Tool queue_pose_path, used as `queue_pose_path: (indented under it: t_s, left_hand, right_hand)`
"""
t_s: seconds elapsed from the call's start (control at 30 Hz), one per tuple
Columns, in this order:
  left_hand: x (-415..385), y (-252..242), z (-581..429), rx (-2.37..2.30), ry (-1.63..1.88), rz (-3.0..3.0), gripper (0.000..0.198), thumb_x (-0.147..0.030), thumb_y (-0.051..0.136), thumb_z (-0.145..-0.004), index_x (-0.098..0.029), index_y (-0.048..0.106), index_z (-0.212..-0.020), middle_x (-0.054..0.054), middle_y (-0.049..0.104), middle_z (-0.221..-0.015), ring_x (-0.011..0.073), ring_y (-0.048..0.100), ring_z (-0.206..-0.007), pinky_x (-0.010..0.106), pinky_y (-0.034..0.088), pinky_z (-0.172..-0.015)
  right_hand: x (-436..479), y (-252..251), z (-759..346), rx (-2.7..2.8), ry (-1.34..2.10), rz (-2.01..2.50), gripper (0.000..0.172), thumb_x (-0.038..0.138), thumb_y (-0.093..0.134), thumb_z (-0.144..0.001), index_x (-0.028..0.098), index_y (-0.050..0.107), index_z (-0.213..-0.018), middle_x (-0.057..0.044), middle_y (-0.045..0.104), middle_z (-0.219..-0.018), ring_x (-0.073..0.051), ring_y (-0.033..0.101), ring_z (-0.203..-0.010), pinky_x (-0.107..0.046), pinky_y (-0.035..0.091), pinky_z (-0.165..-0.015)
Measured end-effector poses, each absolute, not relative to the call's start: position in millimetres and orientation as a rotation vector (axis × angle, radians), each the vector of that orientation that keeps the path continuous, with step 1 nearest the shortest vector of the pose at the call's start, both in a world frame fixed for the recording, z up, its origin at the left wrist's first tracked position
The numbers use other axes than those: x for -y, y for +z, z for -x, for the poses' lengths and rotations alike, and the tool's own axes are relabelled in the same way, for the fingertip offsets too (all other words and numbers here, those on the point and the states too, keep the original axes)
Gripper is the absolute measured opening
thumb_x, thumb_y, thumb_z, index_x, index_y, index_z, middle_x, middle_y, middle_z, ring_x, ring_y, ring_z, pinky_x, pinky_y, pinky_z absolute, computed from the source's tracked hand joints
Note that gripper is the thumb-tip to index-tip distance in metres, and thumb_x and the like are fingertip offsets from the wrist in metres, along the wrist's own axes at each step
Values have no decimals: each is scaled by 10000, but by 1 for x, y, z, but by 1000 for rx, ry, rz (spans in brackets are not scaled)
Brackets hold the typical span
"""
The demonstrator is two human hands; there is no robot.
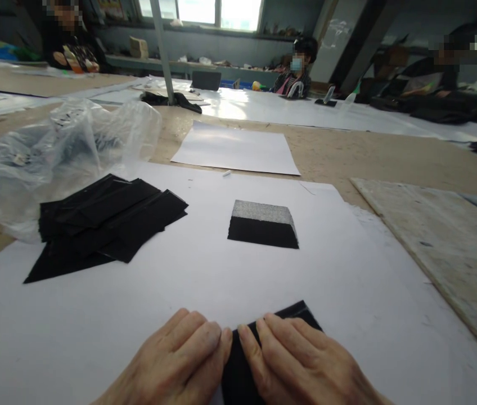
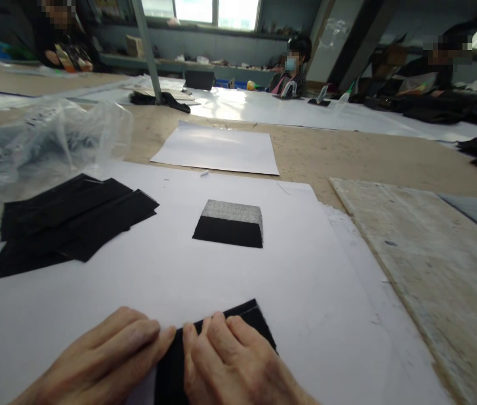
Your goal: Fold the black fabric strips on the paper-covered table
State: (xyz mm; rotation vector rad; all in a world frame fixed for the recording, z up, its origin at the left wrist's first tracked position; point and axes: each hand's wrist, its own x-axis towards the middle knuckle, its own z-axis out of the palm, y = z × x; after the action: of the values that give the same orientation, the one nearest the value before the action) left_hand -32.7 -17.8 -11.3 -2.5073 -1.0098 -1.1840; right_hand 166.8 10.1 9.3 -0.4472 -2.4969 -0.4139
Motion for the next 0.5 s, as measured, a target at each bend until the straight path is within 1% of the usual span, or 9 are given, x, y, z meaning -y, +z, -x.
queue_pose_path:
  t_s: [0.07,0.13,0.27,0.37,0.4,0.5]
  left_hand:
    - [18,-11,32,976,-1201,2472,343,-139,297,-960,-87,612,-832,30,486,-625,122,450,-567,227,457,-507]
    - [19,-9,31,989,-1208,2462,346,-127,292,-954,-95,612,-827,28,485,-617,127,458,-568,237,472,-520]
    - [21,-6,33,1207,-1216,2524,216,-225,423,-928,-149,622,-890,31,528,-684,129,520,-620,240,520,-602]
    - [23,-4,37,1380,-1253,2544,187,-274,479,-900,-163,630,-912,36,544,-708,134,545,-645,235,529,-613]
    - [23,-2,37,1425,-1275,2539,184,-275,485,-894,-166,633,-914,38,549,-712,135,551,-651,233,530,-614]
    - [21,3,40,1542,-1353,2520,162,-247,498,-875,-174,638,-911,37,563,-725,134,567,-664,218,528,-611]
  right_hand:
    - [-10,11,-164,2489,-452,458,237,38,420,-905,78,651,-932,-52,664,-793,-181,640,-798,-280,529,-626]
    - [-10,15,-162,2504,-484,457,246,19,412,-897,85,649,-906,-51,656,-762,-187,639,-767,-285,517,-591]
    - [-11,21,-155,2563,-448,407,232,-7,433,-852,86,642,-812,-55,630,-725,-181,613,-683,-290,477,-524]
    - [-14,19,-150,2563,-315,329,285,-9,386,-846,87,639,-757,-40,589,-683,-162,559,-620,-295,444,-501]
    - [-16,17,-149,2555,-268,306,285,-7,384,-847,79,641,-762,-40,584,-685,-158,542,-613,-295,437,-501]
    - [-19,10,-150,2540,-167,307,199,15,449,-850,36,647,-844,-44,595,-713,-144,530,-633,-282,428,-520]
